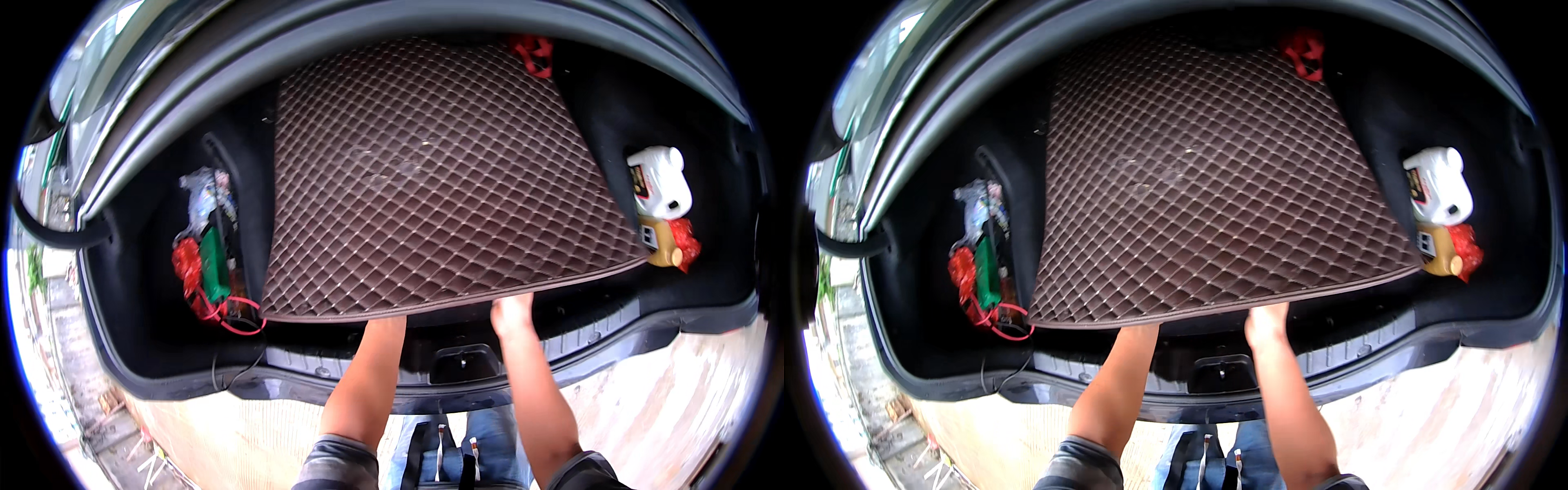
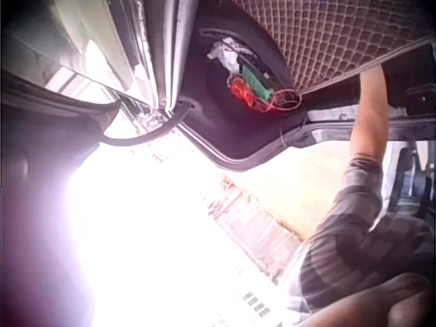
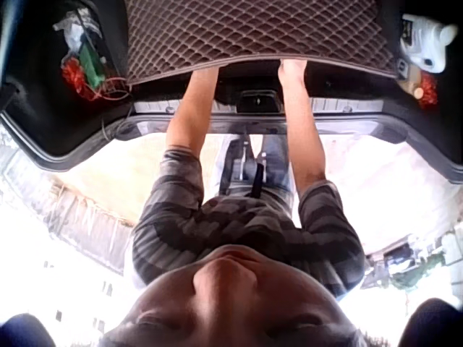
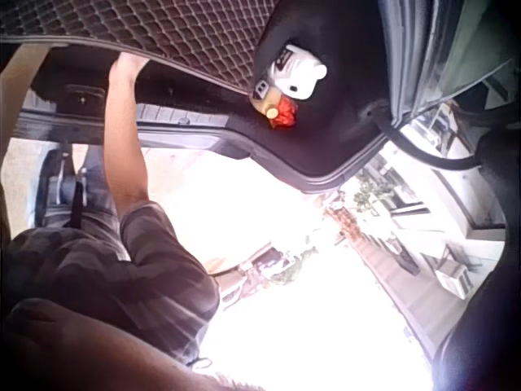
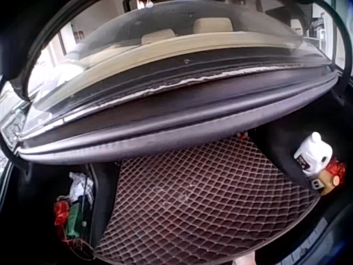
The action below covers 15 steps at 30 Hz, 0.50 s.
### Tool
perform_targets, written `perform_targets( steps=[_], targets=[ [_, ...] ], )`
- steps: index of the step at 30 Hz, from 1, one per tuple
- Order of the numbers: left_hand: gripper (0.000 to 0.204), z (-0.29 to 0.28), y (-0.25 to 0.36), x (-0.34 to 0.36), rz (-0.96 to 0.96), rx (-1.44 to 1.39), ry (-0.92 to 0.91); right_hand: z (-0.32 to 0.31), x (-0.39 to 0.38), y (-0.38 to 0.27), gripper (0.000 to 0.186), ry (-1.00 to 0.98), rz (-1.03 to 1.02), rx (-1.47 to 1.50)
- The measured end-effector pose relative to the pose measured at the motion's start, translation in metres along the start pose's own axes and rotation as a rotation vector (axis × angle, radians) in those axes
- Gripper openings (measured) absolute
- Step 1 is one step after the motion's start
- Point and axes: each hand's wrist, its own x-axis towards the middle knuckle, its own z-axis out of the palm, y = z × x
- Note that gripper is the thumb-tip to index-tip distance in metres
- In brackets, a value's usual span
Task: The person opens a car trunk, removes a floor mat, and uses a screwdriver to uncover the car battery. They then connect a tester to the battery terminals and press buttons on the tester to measure the battery status.
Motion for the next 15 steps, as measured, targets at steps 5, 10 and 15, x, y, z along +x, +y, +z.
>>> perform_targets(
  steps=[5,10,15],
  targets=[
    [0.064,-0.093,0.019,0.029,-0.014,0.049,0.515,-0.007,0.026,-0.041,0.023,-0.242,-0.025,-0.028],
    [0.058,-0.183,0.036,-0.002,-0.045,-0.223,0.304,-0.01,-0.021,-0.069,0.038,-0.652,0.237,-0.094],
    [0.063,-0.068,0.056,-0.143,-0.306,-0.827,-0.444,-0.048,-0.041,-0.108,0.03,-0.543,0.338,0.128]
  ],
)
